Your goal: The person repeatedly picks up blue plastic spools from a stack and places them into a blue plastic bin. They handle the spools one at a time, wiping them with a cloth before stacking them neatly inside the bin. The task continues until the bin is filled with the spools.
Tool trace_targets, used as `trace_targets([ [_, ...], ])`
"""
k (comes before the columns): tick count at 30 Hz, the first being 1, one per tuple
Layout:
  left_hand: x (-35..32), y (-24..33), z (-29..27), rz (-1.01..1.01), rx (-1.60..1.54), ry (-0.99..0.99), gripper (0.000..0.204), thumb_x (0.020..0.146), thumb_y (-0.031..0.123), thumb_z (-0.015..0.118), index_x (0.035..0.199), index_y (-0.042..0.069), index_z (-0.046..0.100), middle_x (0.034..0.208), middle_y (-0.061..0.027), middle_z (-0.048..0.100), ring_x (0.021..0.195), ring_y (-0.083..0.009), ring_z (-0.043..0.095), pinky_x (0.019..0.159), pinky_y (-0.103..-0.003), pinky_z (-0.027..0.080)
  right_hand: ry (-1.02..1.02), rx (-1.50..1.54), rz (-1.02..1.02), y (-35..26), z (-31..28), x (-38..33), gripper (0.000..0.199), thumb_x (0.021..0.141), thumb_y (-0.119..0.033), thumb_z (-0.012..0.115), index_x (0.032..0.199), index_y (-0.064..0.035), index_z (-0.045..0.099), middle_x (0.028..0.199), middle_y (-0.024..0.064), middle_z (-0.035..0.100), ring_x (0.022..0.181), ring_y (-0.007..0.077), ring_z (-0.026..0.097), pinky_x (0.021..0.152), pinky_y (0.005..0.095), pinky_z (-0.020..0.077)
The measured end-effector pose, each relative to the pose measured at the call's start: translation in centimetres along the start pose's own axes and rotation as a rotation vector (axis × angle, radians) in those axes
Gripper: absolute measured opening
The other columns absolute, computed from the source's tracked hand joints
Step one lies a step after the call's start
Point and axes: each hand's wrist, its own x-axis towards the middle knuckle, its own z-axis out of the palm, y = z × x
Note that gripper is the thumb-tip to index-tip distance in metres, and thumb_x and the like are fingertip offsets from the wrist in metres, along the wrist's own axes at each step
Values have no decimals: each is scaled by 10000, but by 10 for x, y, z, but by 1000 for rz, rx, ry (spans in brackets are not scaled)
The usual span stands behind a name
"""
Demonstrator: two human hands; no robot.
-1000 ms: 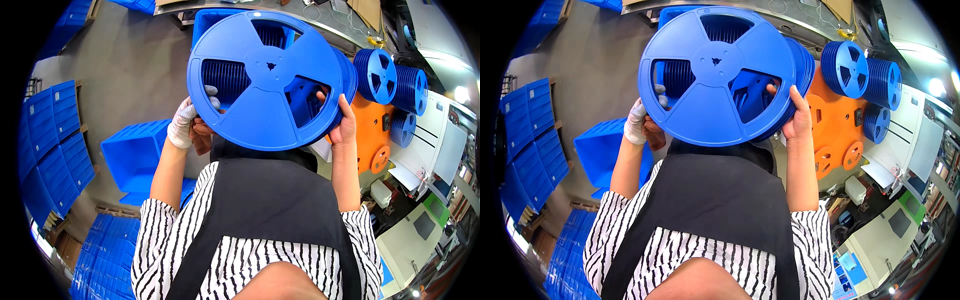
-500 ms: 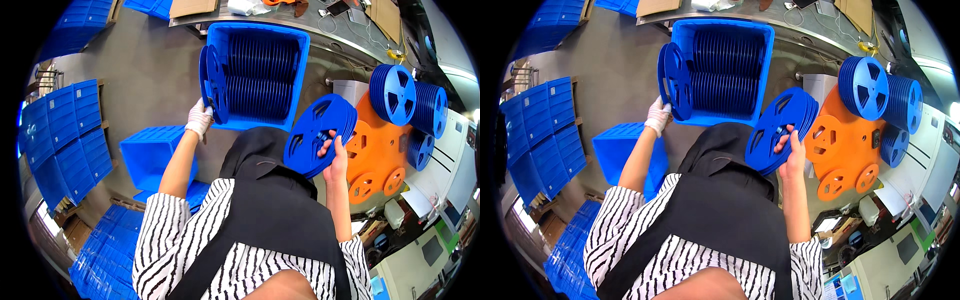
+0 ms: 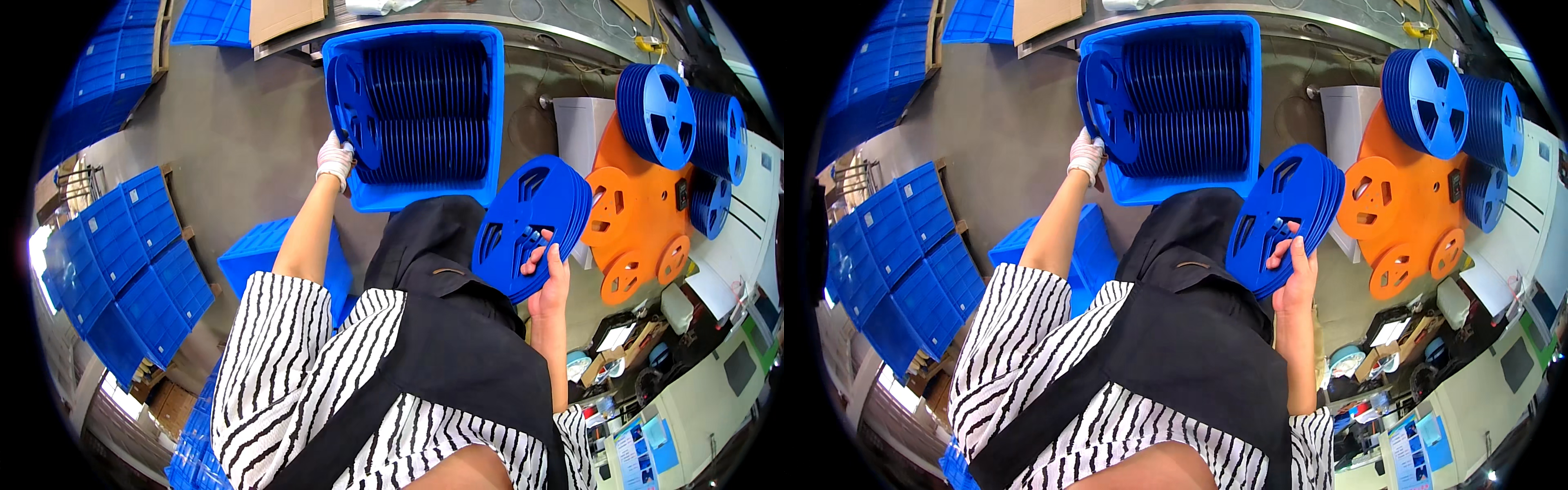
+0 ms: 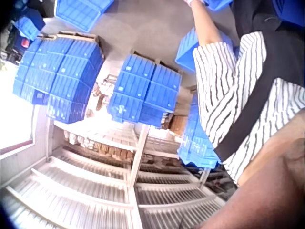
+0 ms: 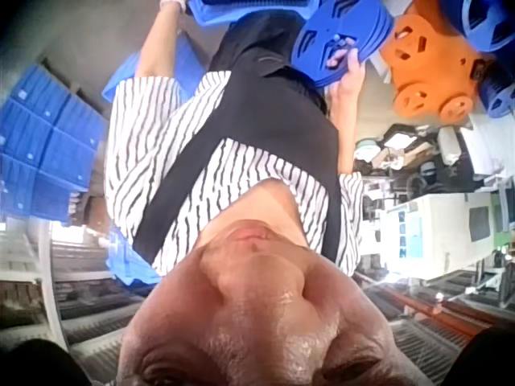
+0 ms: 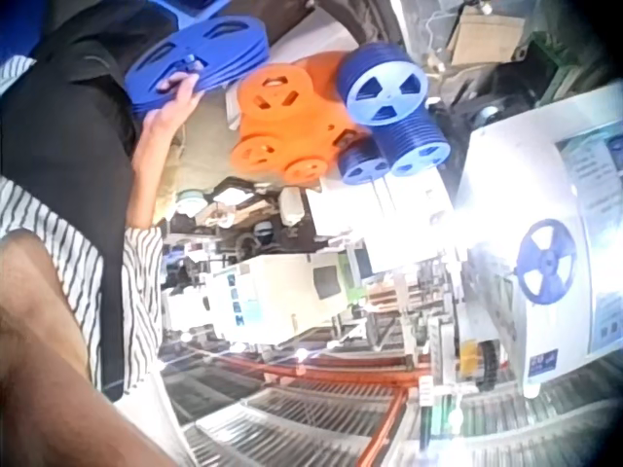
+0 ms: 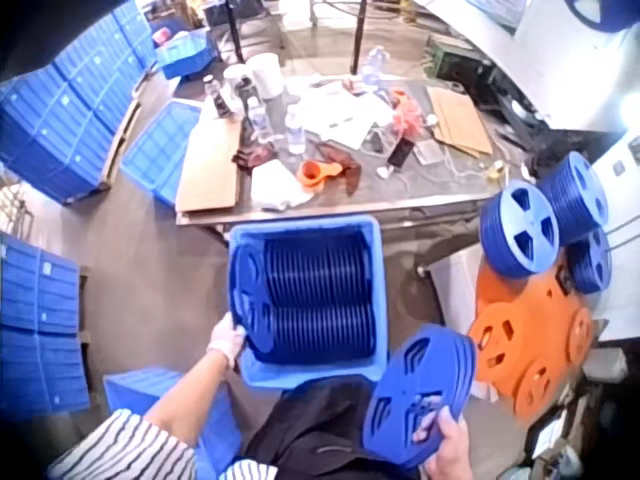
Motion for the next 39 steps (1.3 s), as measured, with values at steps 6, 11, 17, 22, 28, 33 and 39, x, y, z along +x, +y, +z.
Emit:
trace_targets([
  [6, 20, -16, -2, 56, -9, -116, 383, 927, 116, 574, 1304, 160, 522, 739, -106, 619, 539, -167, 567, 472, -346, 465, 1, -45, -45, 17, 15, -27, 444, 1021, -388, 478, 1289, -35, 484, 746, 19, 527, 600, 105, 462, 581, 265, 408],
  [11, 14, -17, -1, -1, -1, -132, 585, 921, 130, 594, 1465, 155, 383, 841, -102, 658, 599, -177, 588, 550, -361, 511, -148, 68, -169, 10, 16, -40, 579, 1002, -514, 437, 1322, -32, 454, 707, -16, 415, 570, 78, 390, 547, 242, 353],
  [17, -17, -34, -4, 486, 89, -116, 563, 857, 112, 651, 1394, 151, 488, 1200, -129, 621, 986, -292, 649, 871, -365, 521, -413, 352, -360, -31, 8, -54, 615, 962, -529, 512, 1328, -40, 443, 657, -30, 332, 520, 74, 318, 504, 241, 286],
  [22, -122, 43, -20, 1124, 124, 36, 563, 802, 14, 669, 1334, 151, 547, 1370, -129, 529, 1151, -333, 592, 942, -372, 513, -561, 628, -362, -40, -11, -68, 545, 929, -460, 614, 1263, -52, 474, 619, -45, 325, 476, 56, 316, 474, 228, 265],
  [28, -159, 81, -33, 1746, 377, -101, 584, 721, 8, 659, 1251, 249, 614, 1373, -161, 520, 837, -301, 681, 685, -369, 566, -692, 793, -319, -37, -9, -71, 503, 949, -411, 608, 1251, -32, 472, 603, -41, 347, 437, 41, 312, 435, 215, 245],
  [33, -168, 96, -43, 1869, 530, -168, 431, 787, 70, 605, 1207, 163, 610, 1357, -135, 528, 847, -265, 648, 694, -366, 545, -771, 758, -294, -41, 1, -71, 535, 944, -403, 620, 1290, -29, 459, 641, -24, 360, 482, 62, 346, 465, 224, 298],
  [39, -170, 97, -37, 1938, 536, -210, 501, 751, 55, 613, 1235, 175, 573, 1343, -113, 538, 713, -214, 587, 643, -352, 526, -749, 737, -317, -45, 6, -70, 525, 930, -312, 662, 1288, 20, 468, 625, -23, 388, 454, 50, 369, 437, 210, 304],
])
